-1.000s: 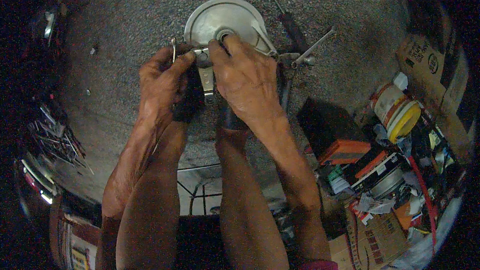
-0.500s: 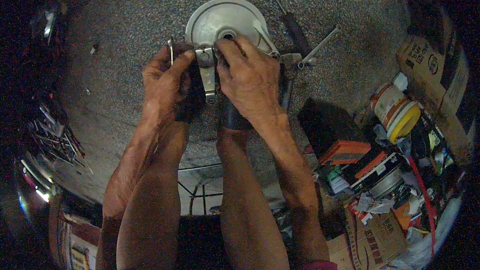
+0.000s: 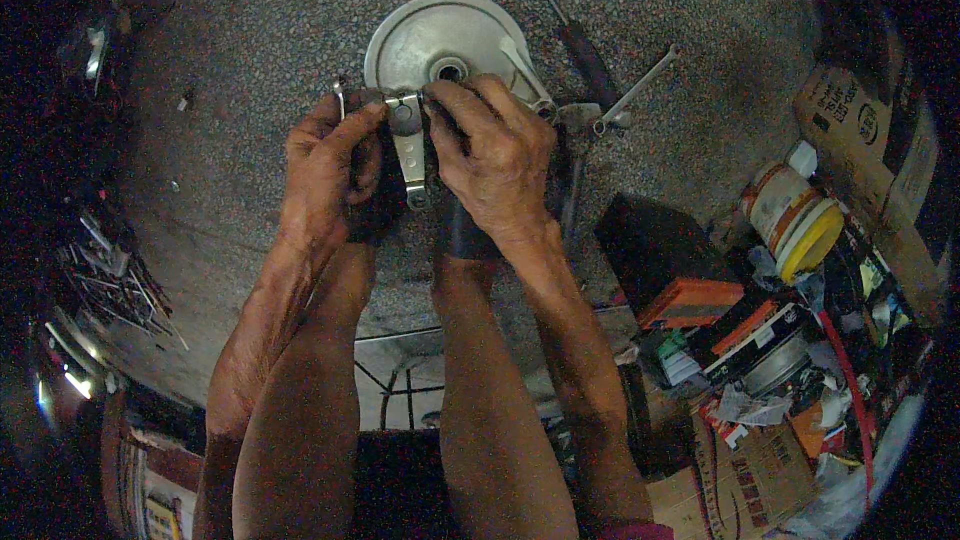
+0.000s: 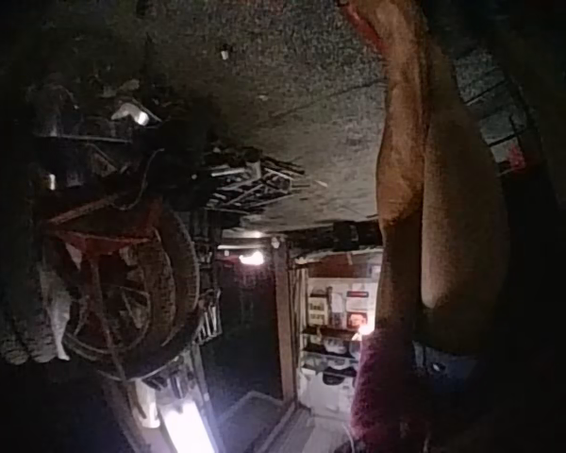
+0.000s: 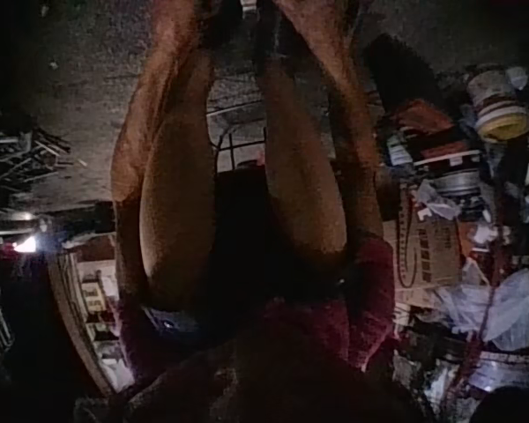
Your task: The person uses a screwdriver and a wrench to adjust and tighten a bolt on a circular metal mechanical component. They hold the part steady with one hand while manipulating the tools with the other, focusing on a specific bolt near the center of the assembly.
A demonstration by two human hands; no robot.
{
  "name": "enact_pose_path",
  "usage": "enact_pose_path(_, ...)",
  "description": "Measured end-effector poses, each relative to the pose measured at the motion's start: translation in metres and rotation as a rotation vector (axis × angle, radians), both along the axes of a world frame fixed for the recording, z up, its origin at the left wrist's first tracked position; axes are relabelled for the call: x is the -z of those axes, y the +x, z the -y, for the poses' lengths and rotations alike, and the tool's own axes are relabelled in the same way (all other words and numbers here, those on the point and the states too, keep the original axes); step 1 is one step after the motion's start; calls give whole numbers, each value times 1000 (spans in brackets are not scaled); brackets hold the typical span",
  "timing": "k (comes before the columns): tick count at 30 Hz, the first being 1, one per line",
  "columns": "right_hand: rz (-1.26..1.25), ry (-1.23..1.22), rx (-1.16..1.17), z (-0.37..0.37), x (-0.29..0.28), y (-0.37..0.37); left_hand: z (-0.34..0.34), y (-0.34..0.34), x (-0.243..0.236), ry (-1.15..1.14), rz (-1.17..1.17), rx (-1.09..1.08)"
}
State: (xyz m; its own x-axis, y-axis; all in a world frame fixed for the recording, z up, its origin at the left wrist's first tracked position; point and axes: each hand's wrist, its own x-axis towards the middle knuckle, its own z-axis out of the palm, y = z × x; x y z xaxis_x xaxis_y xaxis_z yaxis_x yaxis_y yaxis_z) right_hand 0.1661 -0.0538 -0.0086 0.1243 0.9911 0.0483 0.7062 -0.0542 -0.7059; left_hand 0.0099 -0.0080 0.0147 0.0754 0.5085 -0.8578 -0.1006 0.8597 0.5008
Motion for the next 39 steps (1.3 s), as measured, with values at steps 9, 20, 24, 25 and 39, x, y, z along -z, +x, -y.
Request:
enact_pose_path(9, -73, -25, 202, 9, -4, -12, 3, -4, 6, -23, 1, -3)
enact_pose_path(20, 18, 12, 146, 16, 6, -15, 4, 2, 10, 105, -75, 6)
enact_pose_path(24, 17, 17, 145, 15, 8, -15, 2, 2, 9, 107, -110, 65)
enact_pose_path(25, 15, 9, 145, 15, 8, -16, 2, 1, 13, 114, -118, 70)
enact_pose_path(39, 3, 27, 140, 14, 12, -15, 2, -2, 9, 45, -80, 44)
